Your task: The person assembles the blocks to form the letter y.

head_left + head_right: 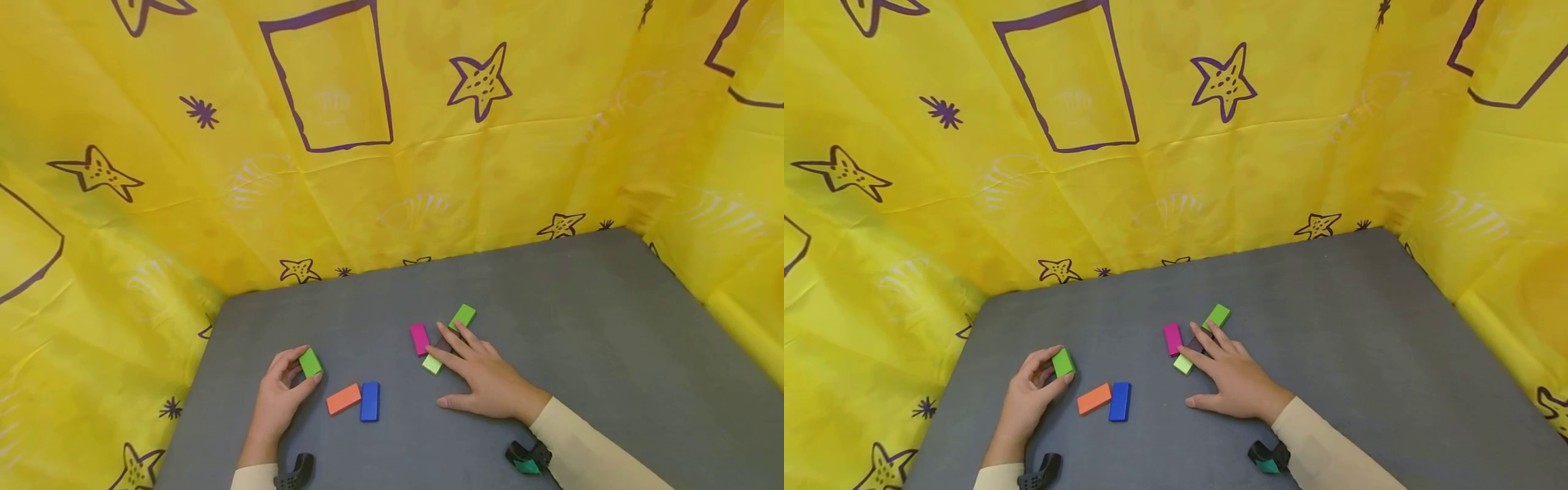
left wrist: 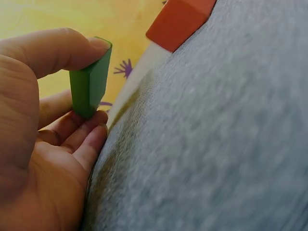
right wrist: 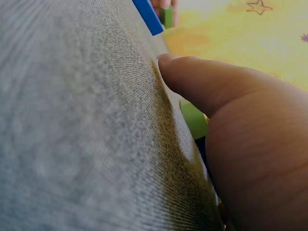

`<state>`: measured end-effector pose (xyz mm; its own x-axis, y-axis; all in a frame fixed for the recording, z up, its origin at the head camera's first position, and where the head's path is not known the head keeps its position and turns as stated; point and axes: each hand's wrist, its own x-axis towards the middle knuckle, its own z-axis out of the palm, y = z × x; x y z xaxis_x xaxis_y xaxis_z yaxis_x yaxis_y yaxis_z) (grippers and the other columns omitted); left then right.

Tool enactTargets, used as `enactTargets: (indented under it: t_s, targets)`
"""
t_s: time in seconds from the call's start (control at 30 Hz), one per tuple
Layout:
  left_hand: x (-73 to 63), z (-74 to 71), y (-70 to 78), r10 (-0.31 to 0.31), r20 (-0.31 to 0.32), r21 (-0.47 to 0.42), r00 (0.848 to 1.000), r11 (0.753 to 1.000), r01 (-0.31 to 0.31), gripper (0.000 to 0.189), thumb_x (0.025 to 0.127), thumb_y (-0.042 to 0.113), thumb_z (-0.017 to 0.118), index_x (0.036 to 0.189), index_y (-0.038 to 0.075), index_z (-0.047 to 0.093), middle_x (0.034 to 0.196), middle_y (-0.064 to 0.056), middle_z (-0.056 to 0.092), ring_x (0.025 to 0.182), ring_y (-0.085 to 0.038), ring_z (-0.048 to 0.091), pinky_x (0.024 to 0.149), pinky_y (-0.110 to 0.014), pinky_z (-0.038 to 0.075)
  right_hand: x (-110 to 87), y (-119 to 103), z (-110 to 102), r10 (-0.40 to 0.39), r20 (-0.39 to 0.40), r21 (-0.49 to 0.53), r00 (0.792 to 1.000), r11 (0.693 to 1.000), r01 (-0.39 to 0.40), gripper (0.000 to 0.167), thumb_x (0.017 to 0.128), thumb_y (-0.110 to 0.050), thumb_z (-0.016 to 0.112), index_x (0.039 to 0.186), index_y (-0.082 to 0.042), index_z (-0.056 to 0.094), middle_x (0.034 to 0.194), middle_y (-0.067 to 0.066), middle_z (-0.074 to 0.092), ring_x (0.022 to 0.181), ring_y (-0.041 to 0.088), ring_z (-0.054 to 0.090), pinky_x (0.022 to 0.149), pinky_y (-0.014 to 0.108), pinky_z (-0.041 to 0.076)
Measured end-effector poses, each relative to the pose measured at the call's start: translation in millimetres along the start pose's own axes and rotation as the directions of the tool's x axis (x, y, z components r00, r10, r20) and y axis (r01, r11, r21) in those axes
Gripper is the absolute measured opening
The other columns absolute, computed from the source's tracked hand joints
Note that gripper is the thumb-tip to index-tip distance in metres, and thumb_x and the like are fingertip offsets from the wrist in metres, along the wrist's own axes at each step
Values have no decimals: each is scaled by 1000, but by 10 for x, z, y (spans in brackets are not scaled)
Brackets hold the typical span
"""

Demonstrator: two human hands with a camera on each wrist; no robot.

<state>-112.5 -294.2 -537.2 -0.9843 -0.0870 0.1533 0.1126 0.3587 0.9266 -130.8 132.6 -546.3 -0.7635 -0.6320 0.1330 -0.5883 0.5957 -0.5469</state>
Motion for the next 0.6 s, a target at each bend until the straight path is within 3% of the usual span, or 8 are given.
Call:
enactTargets:
  t_s: [0.37, 0.6]
  targets:
    - [47, 152, 118, -77, 11, -38, 997, 996, 78, 59, 91, -2, 88, 144, -3, 64, 144, -18, 61, 123, -22, 65, 100, -20, 51, -10, 10, -4, 0, -8, -11, 1000, 1000, 0, 88, 98, -65, 73, 171, -26, 42, 182, 6, 12, 165, 37, 2, 116, 72, 30]
    - [33, 193, 154, -61, -5, -31, 998, 998, 60, 53, 95, 0, 85, 144, 0, 66, 143, -19, 64, 120, -23, 66, 97, -19, 52, -8, 12, 4, -2, -7, -9, 1000, 1000, 2, 87, 99, -65, 73, 170, -26, 42, 181, 6, 13, 165, 37, 2, 116, 71, 31]
